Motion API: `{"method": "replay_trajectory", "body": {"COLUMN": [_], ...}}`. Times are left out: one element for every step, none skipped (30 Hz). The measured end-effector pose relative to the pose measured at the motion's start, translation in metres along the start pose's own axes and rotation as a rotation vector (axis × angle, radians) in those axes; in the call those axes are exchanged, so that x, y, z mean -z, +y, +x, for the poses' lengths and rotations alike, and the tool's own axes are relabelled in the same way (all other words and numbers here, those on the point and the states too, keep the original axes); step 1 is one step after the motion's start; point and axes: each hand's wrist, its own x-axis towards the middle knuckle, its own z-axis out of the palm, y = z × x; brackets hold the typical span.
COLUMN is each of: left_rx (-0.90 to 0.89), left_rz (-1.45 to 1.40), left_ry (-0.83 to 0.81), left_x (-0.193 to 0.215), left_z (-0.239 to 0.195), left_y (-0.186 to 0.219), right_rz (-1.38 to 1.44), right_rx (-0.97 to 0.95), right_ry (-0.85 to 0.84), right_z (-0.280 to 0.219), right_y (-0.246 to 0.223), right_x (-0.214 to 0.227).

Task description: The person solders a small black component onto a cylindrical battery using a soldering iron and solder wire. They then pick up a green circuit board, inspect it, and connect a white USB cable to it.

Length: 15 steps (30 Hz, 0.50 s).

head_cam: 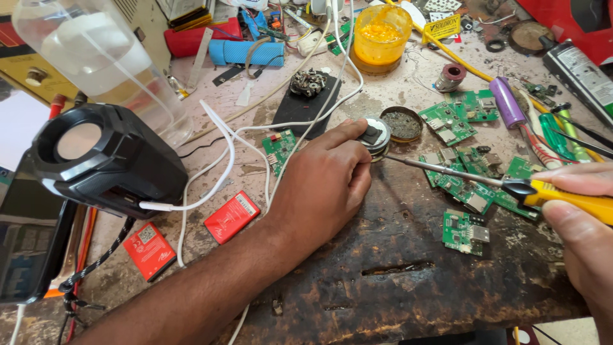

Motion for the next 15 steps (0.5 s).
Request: {"method": "replay_trajectory", "body": {"left_rx": [-0.004,-0.003,-0.003,-0.002,-0.004,-0.006,-0.008,-0.010,-0.011,-0.013,-0.010,-0.007,-0.005,-0.007,-0.008], "left_rz": [-0.004,-0.001,0.002,0.004,0.005,0.007,0.009,0.009,0.009,0.009,0.006,0.003,0.000,0.004,0.009], "left_ry": [0.001,0.003,0.004,0.004,0.003,0.001,0.001,-0.001,-0.002,-0.003,-0.001,0.001,0.003,0.002,0.000], "left_x": [-0.0006,-0.0007,-0.0006,-0.0007,-0.0008,-0.0008,-0.0005,-0.0002,-0.0002,-0.0002,-0.0003,-0.0006,-0.0010,-0.0010,-0.0007], "left_z": [0.0003,0.0003,0.0004,0.0005,0.0005,0.0004,0.0004,0.0005,0.0005,0.0006,0.0005,0.0004,0.0004,0.0004,0.0005], "left_y": [0.0001,-0.0002,-0.0006,-0.0008,-0.0008,-0.0007,-0.0008,-0.0009,-0.0009,-0.0009,-0.0008,-0.0006,-0.0005,-0.0006,-0.0009], "right_rz": [0.010,0.013,0.016,0.012,0.010,0.008,0.006,0.008,0.009,0.014,0.018,0.021,0.021,0.022,0.022], "right_rx": [0.002,0.004,0.004,0.003,0.003,0.004,0.007,0.006,0.006,0.002,-0.001,-0.004,-0.006,-0.004,-0.003], "right_ry": [0.001,0.001,0.003,0.005,0.007,0.009,0.009,0.010,0.010,0.011,0.010,0.009,0.007,0.007,0.007], "right_z": [-0.0013,-0.0022,-0.0036,-0.0048,-0.0058,-0.0068,-0.0069,-0.0070,-0.0069,-0.0065,-0.0058,-0.0051,-0.0044,-0.0036,-0.0027], "right_y": [0.0017,0.0037,0.0051,0.0064,0.0079,0.0090,0.0101,0.0107,0.0110,0.0107,0.0101,0.0092,0.0080,0.0067,0.0054], "right_x": [0.0019,0.0036,0.0052,0.0066,0.0074,0.0080,0.0083,0.0084,0.0086,0.0088,0.0088,0.0083,0.0077,0.0068,0.0054]}}
